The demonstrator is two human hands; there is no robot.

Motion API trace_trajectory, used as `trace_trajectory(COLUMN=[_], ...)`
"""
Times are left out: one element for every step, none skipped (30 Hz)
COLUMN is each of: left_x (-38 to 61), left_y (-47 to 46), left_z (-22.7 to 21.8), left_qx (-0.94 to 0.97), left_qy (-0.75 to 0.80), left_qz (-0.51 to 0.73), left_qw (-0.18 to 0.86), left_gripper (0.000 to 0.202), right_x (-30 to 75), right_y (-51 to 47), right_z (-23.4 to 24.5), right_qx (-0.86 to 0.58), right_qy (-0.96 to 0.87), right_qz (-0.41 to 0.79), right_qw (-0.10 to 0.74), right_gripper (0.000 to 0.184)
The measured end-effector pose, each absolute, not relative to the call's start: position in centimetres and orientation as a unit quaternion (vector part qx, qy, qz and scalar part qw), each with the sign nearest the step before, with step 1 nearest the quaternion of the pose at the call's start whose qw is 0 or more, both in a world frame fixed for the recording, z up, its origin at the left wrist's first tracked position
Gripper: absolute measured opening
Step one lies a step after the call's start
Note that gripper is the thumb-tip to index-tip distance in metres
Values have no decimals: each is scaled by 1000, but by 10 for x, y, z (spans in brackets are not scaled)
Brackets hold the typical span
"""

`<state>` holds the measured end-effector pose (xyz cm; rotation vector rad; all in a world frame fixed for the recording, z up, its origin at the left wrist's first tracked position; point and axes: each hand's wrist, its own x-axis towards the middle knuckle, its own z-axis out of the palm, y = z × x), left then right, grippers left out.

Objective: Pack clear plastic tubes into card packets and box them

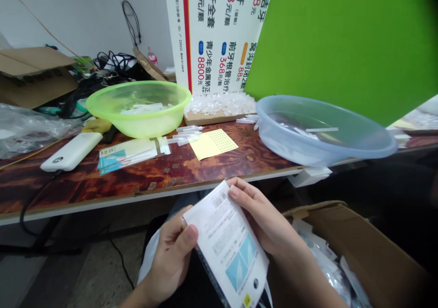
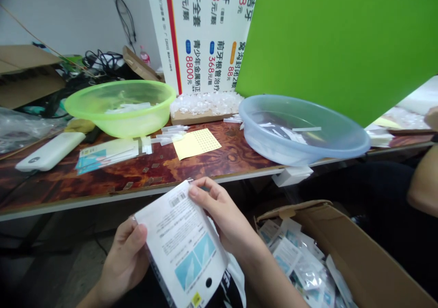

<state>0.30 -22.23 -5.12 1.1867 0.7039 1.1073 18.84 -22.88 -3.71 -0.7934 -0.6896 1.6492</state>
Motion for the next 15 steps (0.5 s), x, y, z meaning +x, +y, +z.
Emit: trace_trajectory(left_x=[3,3,2,1,-1,-3,-6,-9,-12,-15,-17,-20,-22,-23,-24], left_y=[-221,-220,-218,-216,-214,-212,-210,-208,-206,-204,-203,-201,-200,-197,-195], left_z=[-50,-49,-49,-50,-51,-53,-56,-59,-62,-65,-68,-71,-72,-72,-72], left_qx=[505,496,492,491,492,497,506,522,545,574,605,633,653,662,666], left_qy=[309,310,310,311,314,320,327,333,336,336,331,324,317,320,325], left_qz=[498,509,517,524,530,534,535,530,517,496,468,439,414,394,383], left_qw=[634,632,628,623,615,605,592,579,567,558,552,550,549,551,552], left_gripper=[48,47,45,44,43,44,45,47,49,51,53,56,59,64,69], right_x=[191,194,196,199,202,204,205,206,206,206,206,205,205,204,204], right_y=[-230,-231,-232,-232,-233,-233,-233,-232,-232,-231,-231,-230,-230,-230,-230], right_z=[-39,-41,-43,-44,-44,-44,-44,-43,-43,-42,-42,-42,-42,-43,-43], right_qx=[-332,-327,-322,-320,-320,-322,-327,-335,-346,-356,-366,-374,-379,-380,-380], right_qy=[-302,-311,-318,-325,-331,-336,-342,-348,-355,-362,-371,-382,-395,-408,-419], right_qz=[700,702,705,709,710,708,704,698,689,680,670,660,651,643,636], right_qw=[556,551,545,539,534,531,529,528,529,529,529,528,526,525,525], right_gripper=[33,33,33,33,32,30,29,29,29,30,32,33,33,34,35])
